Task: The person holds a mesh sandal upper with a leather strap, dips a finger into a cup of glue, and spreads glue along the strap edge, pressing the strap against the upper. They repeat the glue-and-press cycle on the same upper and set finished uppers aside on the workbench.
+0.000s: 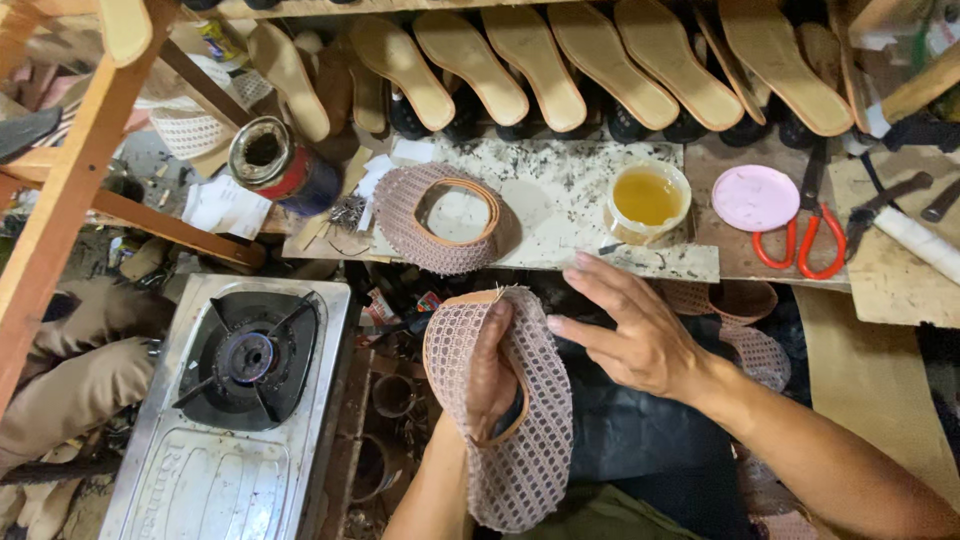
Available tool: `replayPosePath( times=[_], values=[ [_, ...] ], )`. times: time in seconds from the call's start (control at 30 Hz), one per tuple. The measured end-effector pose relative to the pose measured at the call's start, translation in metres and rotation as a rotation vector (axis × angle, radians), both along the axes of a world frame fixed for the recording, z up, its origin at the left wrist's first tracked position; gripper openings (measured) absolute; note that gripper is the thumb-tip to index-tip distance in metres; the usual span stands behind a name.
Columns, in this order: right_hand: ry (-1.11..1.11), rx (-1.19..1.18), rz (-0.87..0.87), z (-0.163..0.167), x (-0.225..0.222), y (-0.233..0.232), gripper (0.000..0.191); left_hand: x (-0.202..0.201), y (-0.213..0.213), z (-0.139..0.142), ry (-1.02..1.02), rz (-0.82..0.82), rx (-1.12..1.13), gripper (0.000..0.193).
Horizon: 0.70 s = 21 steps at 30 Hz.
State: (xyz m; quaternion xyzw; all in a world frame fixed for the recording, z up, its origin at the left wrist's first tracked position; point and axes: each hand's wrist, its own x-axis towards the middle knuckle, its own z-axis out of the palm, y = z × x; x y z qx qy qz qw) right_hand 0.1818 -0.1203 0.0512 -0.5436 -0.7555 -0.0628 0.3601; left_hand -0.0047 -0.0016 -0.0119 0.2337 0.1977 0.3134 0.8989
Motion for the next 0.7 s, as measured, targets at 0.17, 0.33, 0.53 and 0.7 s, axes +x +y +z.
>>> replayPosePath(
  times=[0.17,0.33,0.53,0.7],
  values=[
    [-0.02,-0.031,0.032,0.002,-0.004,-0.002,0.046,-0.002,0.007,0.008,-0.001,0.051,-0.021,0.02],
    [0.393,-0.184,0.007,-0.002,-0.026,-0.01,0.049,0.003,0.006,0.017,-0.055,0.165,-0.019,0.021],
    [0.91,-0.348,-0.069,-0.001,-0.032,-0.004,0.063,-0.006,-0.002,0.016,0.118,-0.237,0.116,0.022],
    [0.791,-0.575,-0.144,0.004,-0.018,-0.002,0.061,-0.014,-0.011,-0.008,0.008,-0.344,0.014,0.024]
  ],
)
